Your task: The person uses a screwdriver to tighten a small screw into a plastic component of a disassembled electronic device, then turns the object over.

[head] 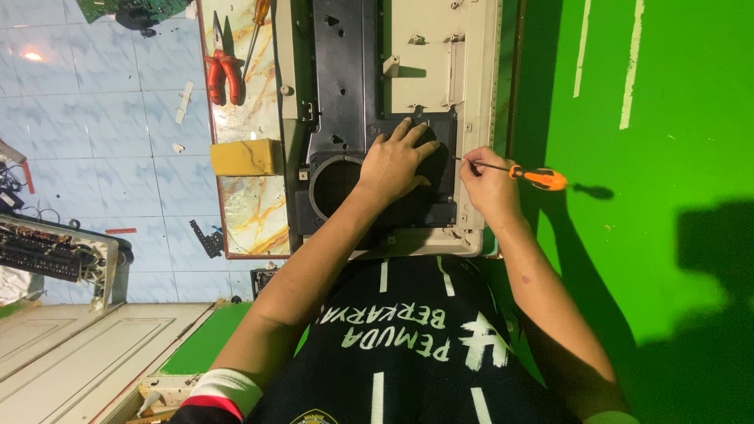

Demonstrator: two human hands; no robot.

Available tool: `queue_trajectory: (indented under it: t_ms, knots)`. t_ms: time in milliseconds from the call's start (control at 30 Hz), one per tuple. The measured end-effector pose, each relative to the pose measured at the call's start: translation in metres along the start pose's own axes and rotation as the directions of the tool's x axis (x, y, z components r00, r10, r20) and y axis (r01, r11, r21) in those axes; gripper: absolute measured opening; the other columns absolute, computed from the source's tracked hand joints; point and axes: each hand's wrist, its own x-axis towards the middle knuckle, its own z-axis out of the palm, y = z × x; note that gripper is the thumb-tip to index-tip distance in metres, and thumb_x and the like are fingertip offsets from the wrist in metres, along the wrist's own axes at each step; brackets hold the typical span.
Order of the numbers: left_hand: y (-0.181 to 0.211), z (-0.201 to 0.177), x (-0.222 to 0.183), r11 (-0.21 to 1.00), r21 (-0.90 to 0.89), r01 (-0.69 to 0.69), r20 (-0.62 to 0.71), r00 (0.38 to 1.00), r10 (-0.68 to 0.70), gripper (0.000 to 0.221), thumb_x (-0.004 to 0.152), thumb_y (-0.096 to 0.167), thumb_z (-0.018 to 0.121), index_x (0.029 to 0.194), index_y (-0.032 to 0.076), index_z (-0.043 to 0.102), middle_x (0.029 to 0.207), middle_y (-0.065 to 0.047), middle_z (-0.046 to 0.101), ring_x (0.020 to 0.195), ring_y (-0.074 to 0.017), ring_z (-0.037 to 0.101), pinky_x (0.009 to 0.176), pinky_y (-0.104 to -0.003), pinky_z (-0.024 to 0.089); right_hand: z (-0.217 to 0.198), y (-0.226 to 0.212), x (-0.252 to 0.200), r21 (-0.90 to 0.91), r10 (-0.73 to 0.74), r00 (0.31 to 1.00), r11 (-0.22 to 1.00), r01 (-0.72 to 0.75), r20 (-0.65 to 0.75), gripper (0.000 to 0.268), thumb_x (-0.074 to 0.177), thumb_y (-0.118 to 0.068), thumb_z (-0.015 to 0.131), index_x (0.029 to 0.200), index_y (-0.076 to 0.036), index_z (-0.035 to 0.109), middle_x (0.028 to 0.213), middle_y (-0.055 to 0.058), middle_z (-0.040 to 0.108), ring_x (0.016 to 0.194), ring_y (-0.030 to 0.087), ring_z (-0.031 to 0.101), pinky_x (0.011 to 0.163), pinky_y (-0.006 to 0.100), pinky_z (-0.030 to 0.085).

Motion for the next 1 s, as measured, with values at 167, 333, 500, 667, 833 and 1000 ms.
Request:
queue_trajectory:
  t_ms: [167, 333, 500, 667, 833, 1000]
  knots:
    - [0.002, -0.001, 0.001, 0.998, 0.054, -0.026, -0.010, 1.000, 0.026, 0.074, 0.071, 0.042, 0.086, 0.139, 0.027, 0.060, 0.152, -0.008, 0.046, 0.143, -0.0322, 0.039, 0.111, -0.056, 0.036, -0.001, -0.006, 0.005, 0.000, -0.008, 0.999, 1.000, 0.008, 0.053, 0.013, 0.092, -0.011, 0.072, 0.096, 0.001, 0.068, 0.083, 0.014, 0.074, 0.078, 0.026, 0.075, 0.072, 0.036, 0.059]
    - [0.007, -0.005, -0.007, 0.992, -0.107, -0.069, -0.182, 0.982, 0.048, 0.045, 0.088, 0.030, 0.077, 0.131, 0.020, 0.066, 0.143, -0.006, 0.059, 0.140, -0.0309, 0.046, 0.116, -0.062, 0.028, -0.002, -0.005, 0.010, -0.012, -0.108, 0.990, 0.994, 0.109, 0.086, 0.014, 0.094, -0.011, 0.072, 0.094, 0.002, 0.066, 0.081, 0.016, 0.072, 0.075, 0.028, 0.073, 0.068, 0.039, 0.057]
    - [0.028, -0.033, -0.008, 0.844, -0.487, -0.225, -0.375, 0.927, 0.031, 0.035, 0.098, 0.020, 0.071, 0.132, 0.012, 0.066, 0.132, -0.011, 0.070, 0.124, -0.0325, 0.066, 0.110, -0.047, 0.050, 0.003, 0.018, 0.014, -0.163, -0.209, 0.970, 0.960, 0.228, 0.127, 0.011, 0.093, -0.010, 0.069, 0.095, 0.001, 0.067, 0.082, 0.018, 0.071, 0.075, 0.037, 0.069, 0.069, 0.046, 0.054]
    - [0.067, -0.068, -0.012, 0.642, -0.665, -0.382, -0.399, 0.908, 0.127, 0.052, 0.089, 0.023, 0.077, 0.137, 0.009, 0.062, 0.130, -0.014, 0.071, 0.099, -0.0285, 0.075, 0.088, -0.038, 0.061, 0.030, 0.079, 0.024, -0.203, -0.246, 0.931, 0.931, 0.305, 0.271, 0.017, 0.100, -0.017, 0.065, 0.109, -0.003, 0.062, 0.101, 0.017, 0.064, 0.096, 0.033, 0.063, 0.084, 0.044, 0.050]
    - [0.095, -0.076, -0.009, 0.670, -0.652, -0.355, -0.427, 0.902, 0.063, 0.041, 0.095, 0.028, 0.077, 0.132, 0.012, 0.069, 0.122, -0.009, 0.076, 0.102, -0.0254, 0.077, 0.085, -0.033, 0.063, 0.056, 0.126, 0.039, -0.206, -0.347, 0.854, 0.870, 0.447, 0.389, 0.020, 0.100, -0.020, 0.062, 0.114, -0.007, 0.059, 0.112, 0.013, 0.062, 0.109, 0.026, 0.061, 0.096, 0.041, 0.049]
    - [0.091, -0.065, -0.003, 0.735, -0.597, -0.321, -0.461, 0.887, 0.012, 0.038, 0.094, 0.024, 0.077, 0.127, 0.007, 0.070, 0.116, -0.013, 0.075, 0.097, -0.0281, 0.076, 0.084, -0.035, 0.062, 0.008, 0.086, 0.029, -0.259, -0.268, 0.870, 0.881, 0.396, 0.414, 0.022, 0.093, -0.010, 0.062, 0.114, -0.007, 0.063, 0.109, 0.013, 0.069, 0.103, 0.025, 0.068, 0.091, 0.039, 0.053]
